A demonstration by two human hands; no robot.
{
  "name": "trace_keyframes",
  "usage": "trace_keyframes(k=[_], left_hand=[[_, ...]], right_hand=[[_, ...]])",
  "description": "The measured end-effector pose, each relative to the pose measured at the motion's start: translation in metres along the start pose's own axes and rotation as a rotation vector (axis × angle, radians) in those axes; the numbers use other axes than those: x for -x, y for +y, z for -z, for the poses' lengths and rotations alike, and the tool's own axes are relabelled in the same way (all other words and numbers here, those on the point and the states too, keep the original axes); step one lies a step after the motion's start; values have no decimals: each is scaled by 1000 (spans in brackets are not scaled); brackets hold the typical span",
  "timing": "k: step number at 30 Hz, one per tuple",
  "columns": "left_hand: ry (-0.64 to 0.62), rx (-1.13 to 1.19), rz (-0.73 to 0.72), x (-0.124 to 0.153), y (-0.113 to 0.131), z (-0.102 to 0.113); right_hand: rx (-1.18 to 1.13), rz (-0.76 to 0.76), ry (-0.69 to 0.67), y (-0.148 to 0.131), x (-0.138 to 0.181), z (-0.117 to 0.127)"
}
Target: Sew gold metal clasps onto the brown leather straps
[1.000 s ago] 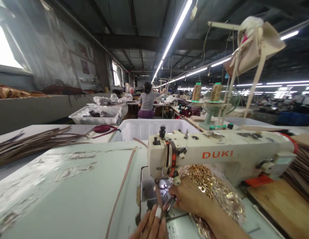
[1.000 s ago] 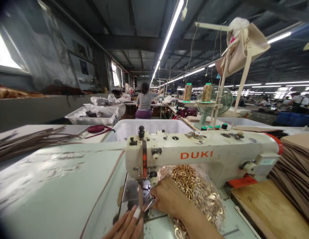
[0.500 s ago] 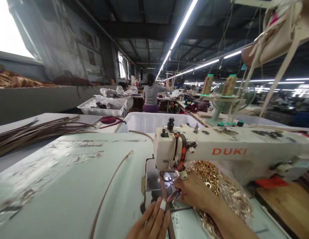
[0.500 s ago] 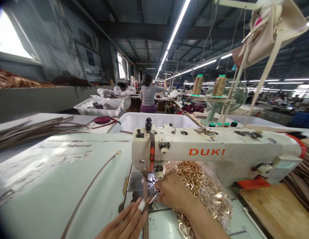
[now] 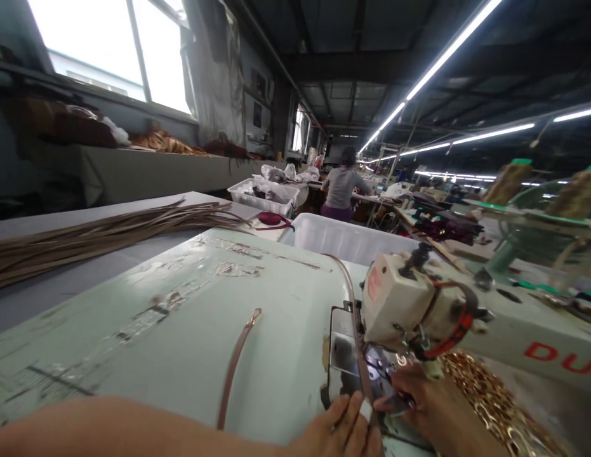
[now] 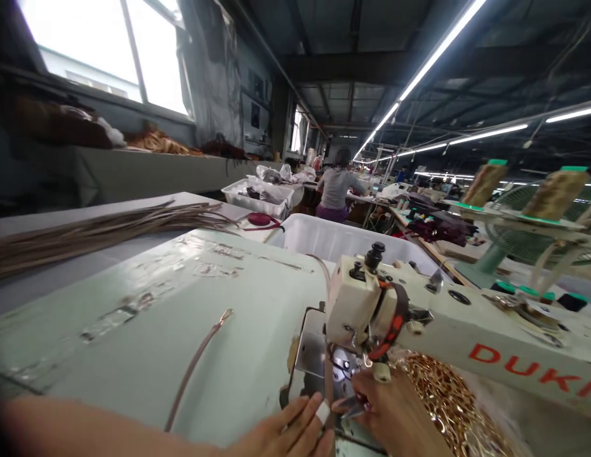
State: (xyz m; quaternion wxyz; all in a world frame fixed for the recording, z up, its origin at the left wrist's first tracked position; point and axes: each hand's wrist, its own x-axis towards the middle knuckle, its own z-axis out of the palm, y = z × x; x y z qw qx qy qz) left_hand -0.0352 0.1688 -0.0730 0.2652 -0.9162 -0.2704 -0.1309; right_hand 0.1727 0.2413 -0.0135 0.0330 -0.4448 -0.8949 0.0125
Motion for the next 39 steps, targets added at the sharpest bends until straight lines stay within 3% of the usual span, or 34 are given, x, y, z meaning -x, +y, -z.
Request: trace_keyframes(k=[12, 25, 35, 39], left_hand=[[6, 56, 12, 0, -1, 2], [-195, 243, -38, -5, -12, 29], [-243, 326, -16, 8, -1, -1], [-259, 324, -20, 9, -1, -4]], right_hand=[[36, -7, 5, -1, -1, 0], [66, 19, 27, 0, 3, 5], [64, 28, 35, 1, 5, 5], [76, 26, 28, 1, 5, 6]])
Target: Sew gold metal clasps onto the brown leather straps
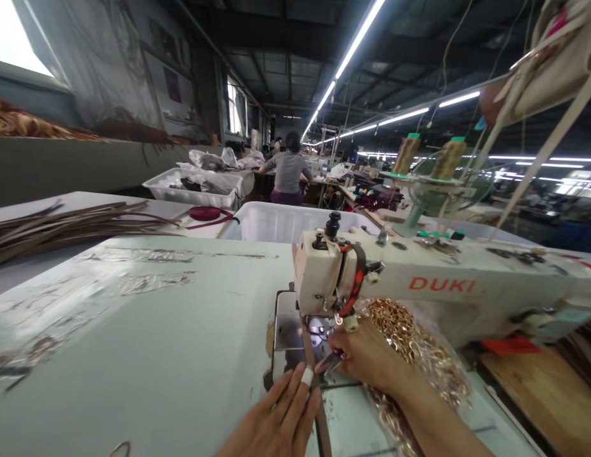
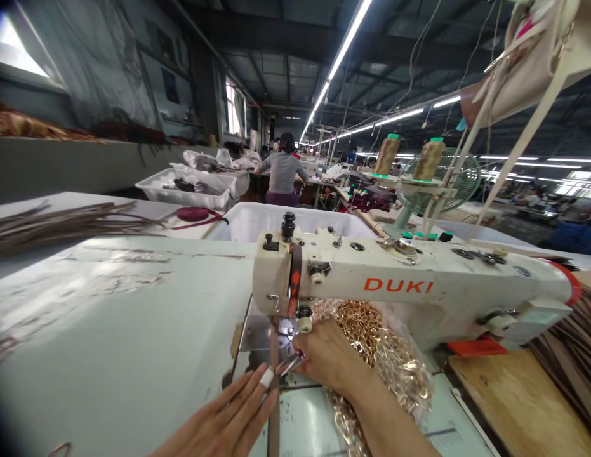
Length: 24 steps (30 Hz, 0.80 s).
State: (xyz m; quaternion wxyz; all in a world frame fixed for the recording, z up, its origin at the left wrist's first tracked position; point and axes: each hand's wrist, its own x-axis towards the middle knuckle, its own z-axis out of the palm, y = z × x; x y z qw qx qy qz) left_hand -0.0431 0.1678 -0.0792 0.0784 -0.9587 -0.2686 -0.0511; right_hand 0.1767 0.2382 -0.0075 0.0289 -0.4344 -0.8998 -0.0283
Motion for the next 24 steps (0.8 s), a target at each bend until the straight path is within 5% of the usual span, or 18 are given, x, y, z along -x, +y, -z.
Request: trace_keyframes(k=[24], left_hand=[[10, -32, -6, -1, 0, 8]], right_hand=[[-10, 33, 7, 1, 2, -1]])
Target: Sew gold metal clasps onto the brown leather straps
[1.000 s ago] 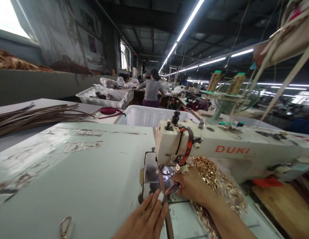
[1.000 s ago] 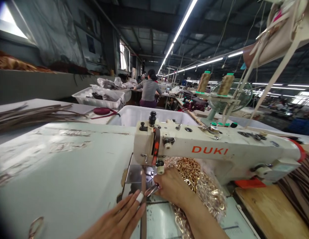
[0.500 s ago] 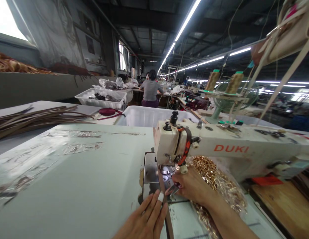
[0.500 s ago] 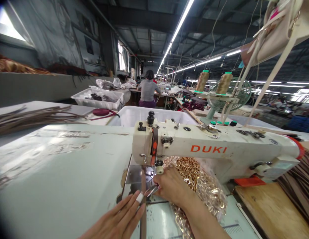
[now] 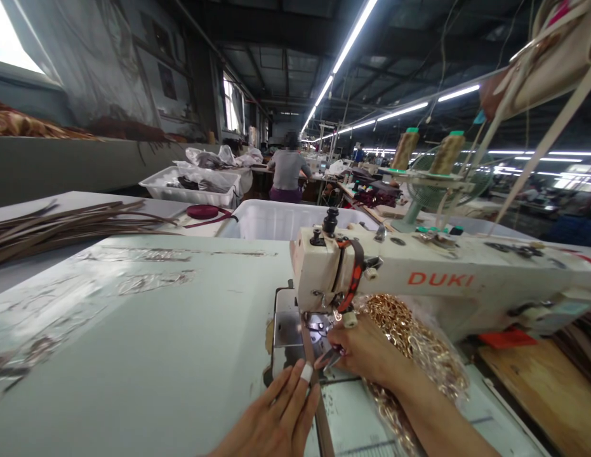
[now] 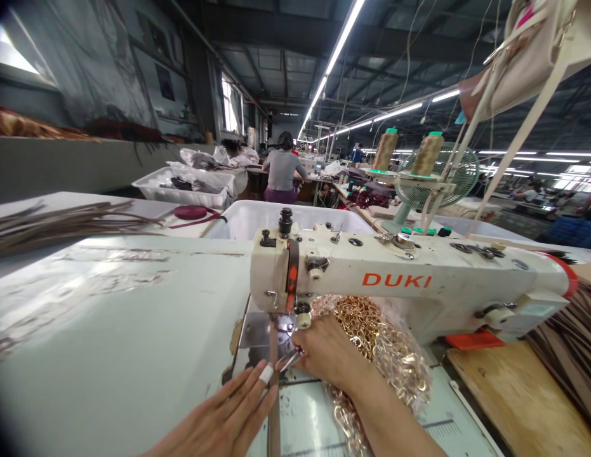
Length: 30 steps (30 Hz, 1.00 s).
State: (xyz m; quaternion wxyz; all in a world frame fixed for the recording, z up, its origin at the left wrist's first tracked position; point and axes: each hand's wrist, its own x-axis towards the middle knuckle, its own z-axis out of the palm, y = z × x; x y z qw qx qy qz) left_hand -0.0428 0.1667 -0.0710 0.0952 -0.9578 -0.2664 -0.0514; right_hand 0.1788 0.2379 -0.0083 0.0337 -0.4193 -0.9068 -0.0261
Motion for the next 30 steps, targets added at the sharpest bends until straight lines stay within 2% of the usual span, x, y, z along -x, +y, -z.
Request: trace_keyframes(k=[13, 19, 22, 25, 28, 30], left_hand=[[34, 23, 2, 0, 1, -5], [-15, 56, 0, -3, 1, -5], [-113, 72, 15, -8, 1, 10], [-206, 163, 30, -10, 2, 42], [-195, 327, 115, -8, 1, 74], [-171, 402, 168, -6, 0, 84]], right_hand=[[5, 2, 15, -1, -1, 2], [15, 6, 16, -1, -1, 1], [14, 5, 17, 1, -1, -1], [3, 10, 17, 2, -1, -3], [-4, 8, 14, 2, -1, -2], [-3, 5, 7, 2, -1, -1]])
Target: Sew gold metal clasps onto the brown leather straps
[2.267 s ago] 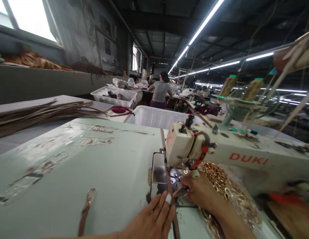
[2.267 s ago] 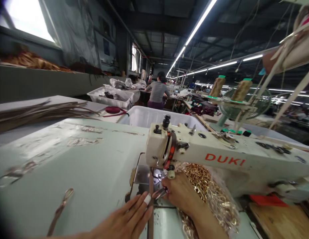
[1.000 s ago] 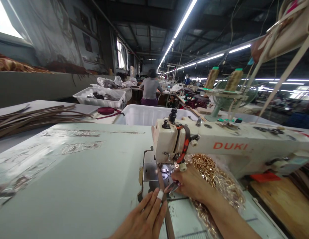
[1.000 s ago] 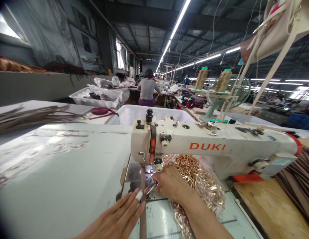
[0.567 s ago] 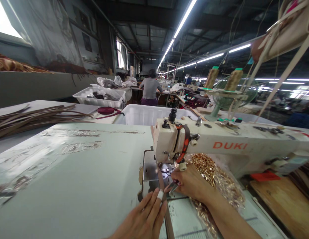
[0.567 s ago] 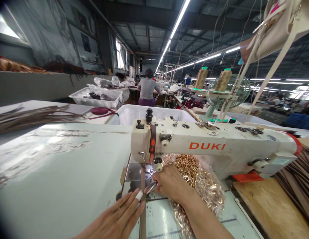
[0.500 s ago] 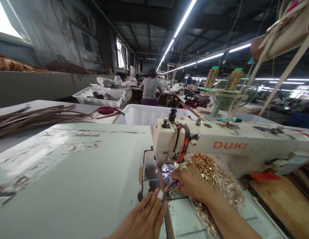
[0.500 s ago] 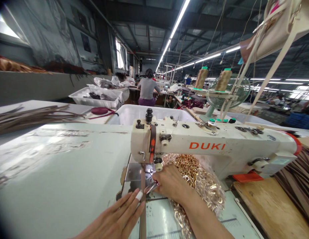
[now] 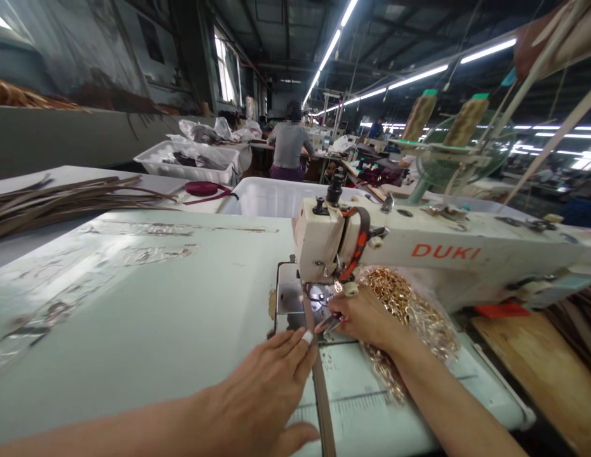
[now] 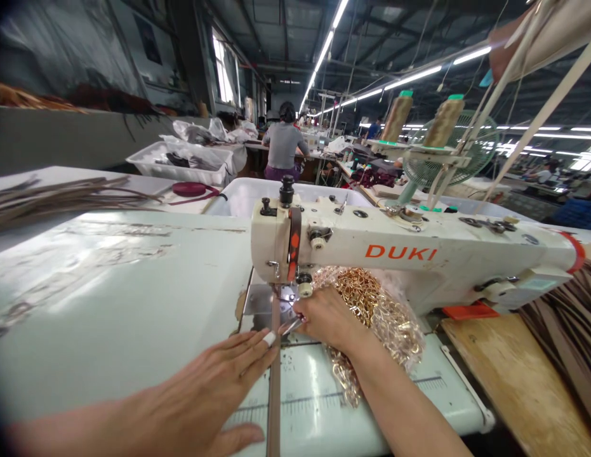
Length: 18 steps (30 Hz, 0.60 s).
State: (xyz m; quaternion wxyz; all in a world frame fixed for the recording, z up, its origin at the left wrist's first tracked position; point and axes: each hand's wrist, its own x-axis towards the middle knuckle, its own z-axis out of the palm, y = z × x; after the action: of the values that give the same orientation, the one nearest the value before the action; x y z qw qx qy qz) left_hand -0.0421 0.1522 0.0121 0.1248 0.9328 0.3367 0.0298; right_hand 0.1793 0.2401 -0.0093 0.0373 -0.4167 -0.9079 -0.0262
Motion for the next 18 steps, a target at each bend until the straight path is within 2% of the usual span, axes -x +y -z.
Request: trace_keyframes(k=[9, 18], left_hand=[[97, 60, -45, -12, -10, -9], [228, 70, -167, -16, -19, -14]], right_hand=[[12, 29, 6, 1, 0, 0], [16, 25, 5, 0, 0, 3]])
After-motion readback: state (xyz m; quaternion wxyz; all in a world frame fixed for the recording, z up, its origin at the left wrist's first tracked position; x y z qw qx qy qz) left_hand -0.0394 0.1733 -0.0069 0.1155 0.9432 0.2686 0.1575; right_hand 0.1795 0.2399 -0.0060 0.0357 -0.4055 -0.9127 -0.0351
